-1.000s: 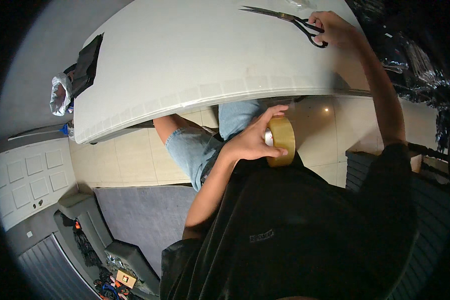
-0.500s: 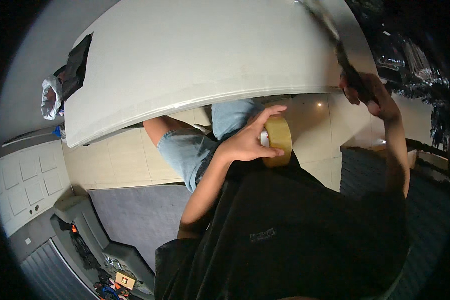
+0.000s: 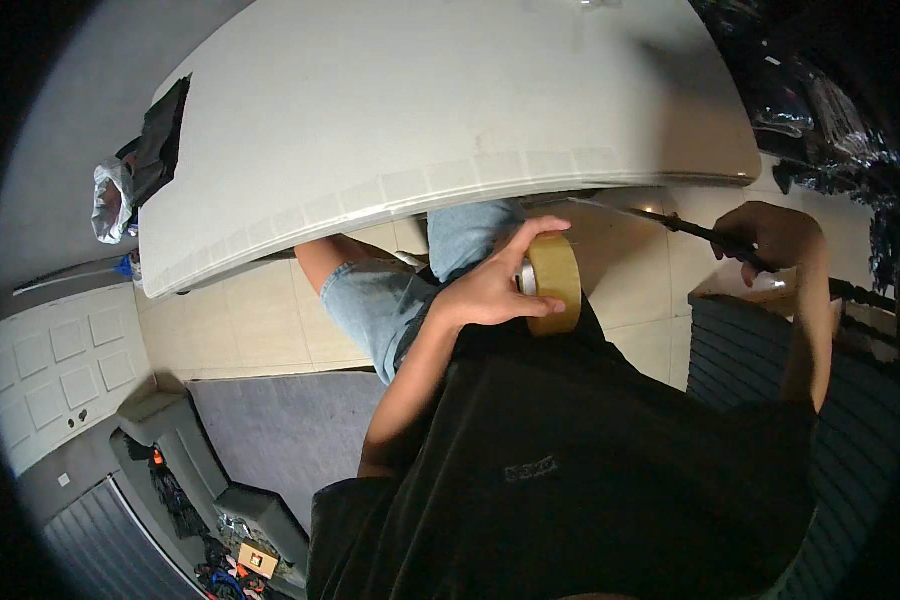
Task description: The recorder prepares adhesive tape on the edge of a table and then packages small items into black shipping envelopes.
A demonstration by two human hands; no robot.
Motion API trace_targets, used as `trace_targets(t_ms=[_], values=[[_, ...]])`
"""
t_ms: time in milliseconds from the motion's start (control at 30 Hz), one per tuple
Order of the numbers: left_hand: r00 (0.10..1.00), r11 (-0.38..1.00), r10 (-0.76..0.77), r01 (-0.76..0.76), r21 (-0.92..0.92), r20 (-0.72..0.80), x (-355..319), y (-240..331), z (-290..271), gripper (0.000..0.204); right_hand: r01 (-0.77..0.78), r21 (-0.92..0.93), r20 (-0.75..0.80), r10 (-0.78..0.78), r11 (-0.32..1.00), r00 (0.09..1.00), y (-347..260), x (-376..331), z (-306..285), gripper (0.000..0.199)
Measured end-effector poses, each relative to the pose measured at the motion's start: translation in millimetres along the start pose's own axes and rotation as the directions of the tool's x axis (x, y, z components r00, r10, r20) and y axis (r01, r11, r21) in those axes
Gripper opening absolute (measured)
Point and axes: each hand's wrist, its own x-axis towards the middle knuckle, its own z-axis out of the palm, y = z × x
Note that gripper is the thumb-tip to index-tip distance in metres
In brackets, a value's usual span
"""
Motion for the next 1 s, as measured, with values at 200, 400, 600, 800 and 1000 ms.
trace_targets(t_ms=[200, 400, 600, 800, 1000], values=[[0.999, 0.998, -0.034, 0.034, -0.056, 0.008, 0.6, 3.3, 1.2, 0.093, 0.254, 0.038, 0.058, -0.256, 0.966, 0.965, 3.9, 29.3, -12.7, 0.047], [1.000, 1.000, 0.011, -0.011, 0.009, 0.003, 1.8, 2.5, 1.2, 0.092, 0.232, 0.105, 0.164, -0.247, 0.967, 0.955, -3.9, 37.7, -20.8, 0.045], [1.000, 1.000, -0.017, 0.017, 0.003, 0.003, 0.8, 1.4, 1.9, 0.090, 0.220, 0.039, 0.163, -0.224, 0.975, 0.961, -18.9, 38.8, -22.2, 0.038], [0.998, 0.995, 0.059, -0.057, 0.085, -0.015, -0.2, 0.2, 2.7, 0.092, 0.280, 0.016, 0.096, -0.281, 0.960, 0.955, -17.6, 43.3, -21.0, 0.034], [1.000, 0.994, -0.008, 0.007, 0.112, 0.006, -5.0, 1.3, 4.2, 0.091, 0.327, -0.026, 0.036, -0.326, 0.945, 0.945, -21.9, 32.3, -24.6, 0.030]])
